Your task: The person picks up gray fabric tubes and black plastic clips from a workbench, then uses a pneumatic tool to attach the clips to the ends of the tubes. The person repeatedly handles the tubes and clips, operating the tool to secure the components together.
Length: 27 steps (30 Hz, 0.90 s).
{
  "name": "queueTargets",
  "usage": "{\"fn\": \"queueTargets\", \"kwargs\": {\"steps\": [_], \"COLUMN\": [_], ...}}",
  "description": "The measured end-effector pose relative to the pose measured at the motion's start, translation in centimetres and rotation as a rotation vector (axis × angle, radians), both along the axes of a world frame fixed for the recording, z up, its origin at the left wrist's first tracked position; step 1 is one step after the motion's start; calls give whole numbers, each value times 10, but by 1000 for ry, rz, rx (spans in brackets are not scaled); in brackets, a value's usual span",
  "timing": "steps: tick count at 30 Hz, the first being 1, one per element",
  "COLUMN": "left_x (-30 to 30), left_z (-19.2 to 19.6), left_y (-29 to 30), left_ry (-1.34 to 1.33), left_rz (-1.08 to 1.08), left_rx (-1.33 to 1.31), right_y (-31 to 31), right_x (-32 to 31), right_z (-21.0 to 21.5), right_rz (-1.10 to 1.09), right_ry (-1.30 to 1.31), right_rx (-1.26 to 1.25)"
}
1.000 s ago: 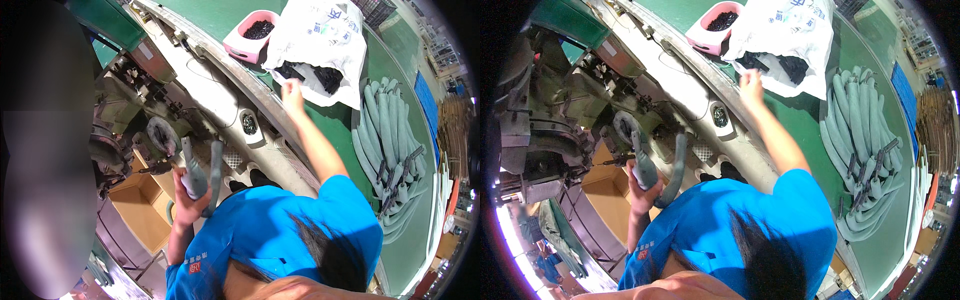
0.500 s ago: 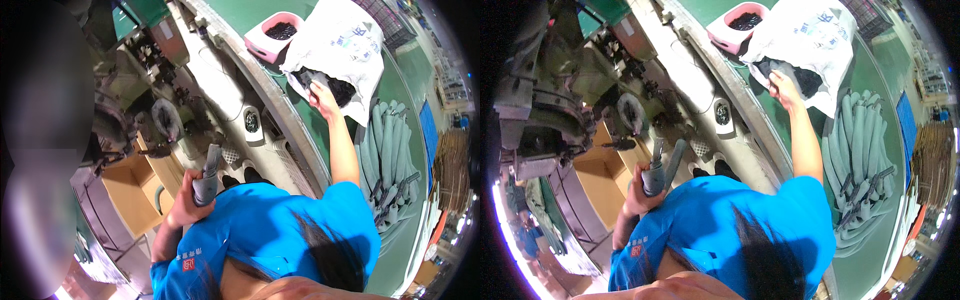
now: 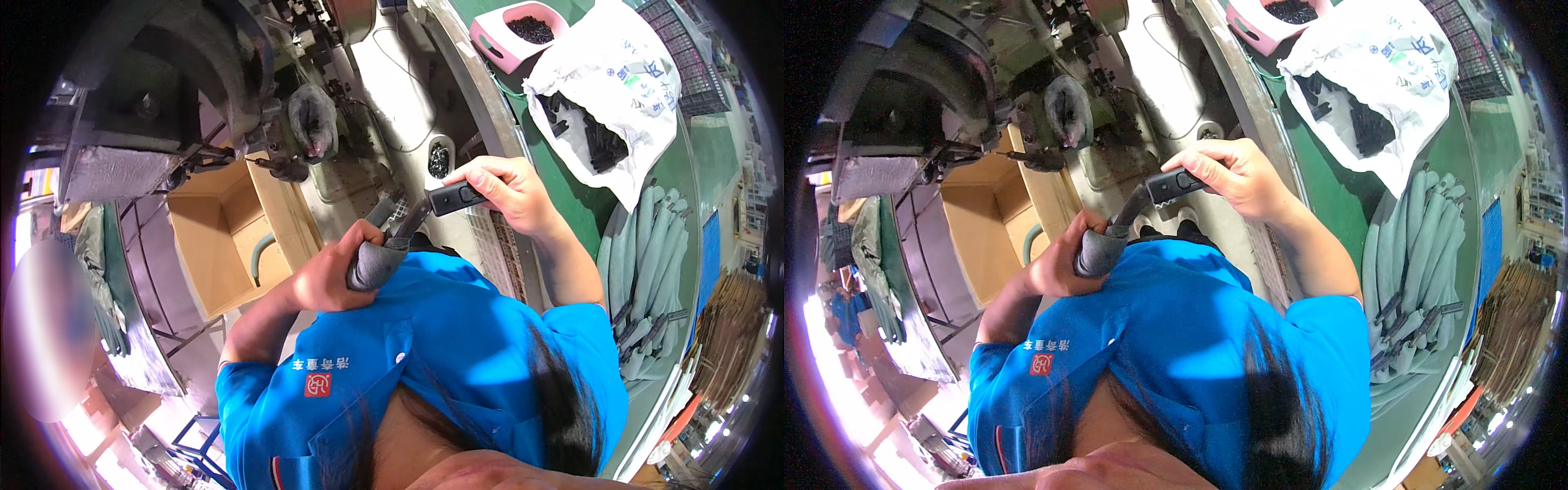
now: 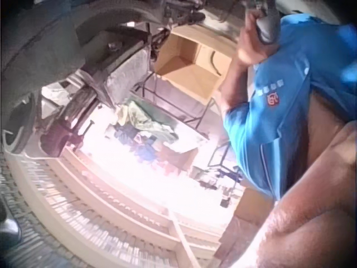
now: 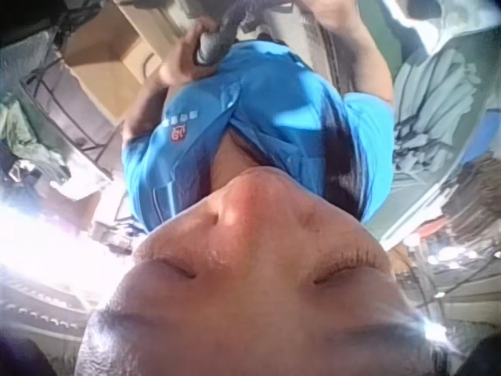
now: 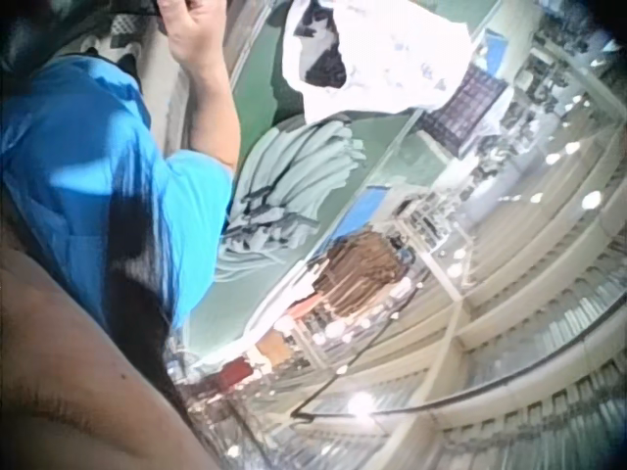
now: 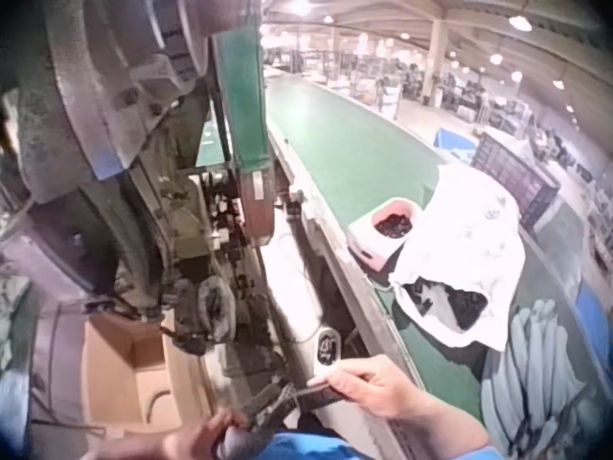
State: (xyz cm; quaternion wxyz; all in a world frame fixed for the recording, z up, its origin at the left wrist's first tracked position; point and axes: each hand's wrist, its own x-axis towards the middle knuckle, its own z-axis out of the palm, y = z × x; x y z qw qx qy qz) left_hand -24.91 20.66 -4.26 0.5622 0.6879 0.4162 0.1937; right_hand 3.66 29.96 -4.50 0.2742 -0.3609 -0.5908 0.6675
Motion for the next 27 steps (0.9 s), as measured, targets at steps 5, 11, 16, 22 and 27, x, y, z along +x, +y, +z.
{"fn": "queueTargets", "kwargs": {"steps": [5,11,16,22,27], "left_x": [-5,-12,-21,-60,-123], "left_z": [-1,4,7,-21,-79], "left_y": [-11,-34,-45,-45,-29], "left_ry": [-44,-76,-32,43,13], "left_rz": [-80,-20,74,159,250], "left_rx": [-3,-99,-212,-155,13], "right_y": [10,8,5,18,43], "right_x": [-18,-42,-75,-124,-198], "right_z": [6,9,-2,-22,-88], "right_rz": [208,454,562,407,239], "right_ry": [41,-30,9,-332,-412], "right_rx": [-21,218,252,364,575]}}
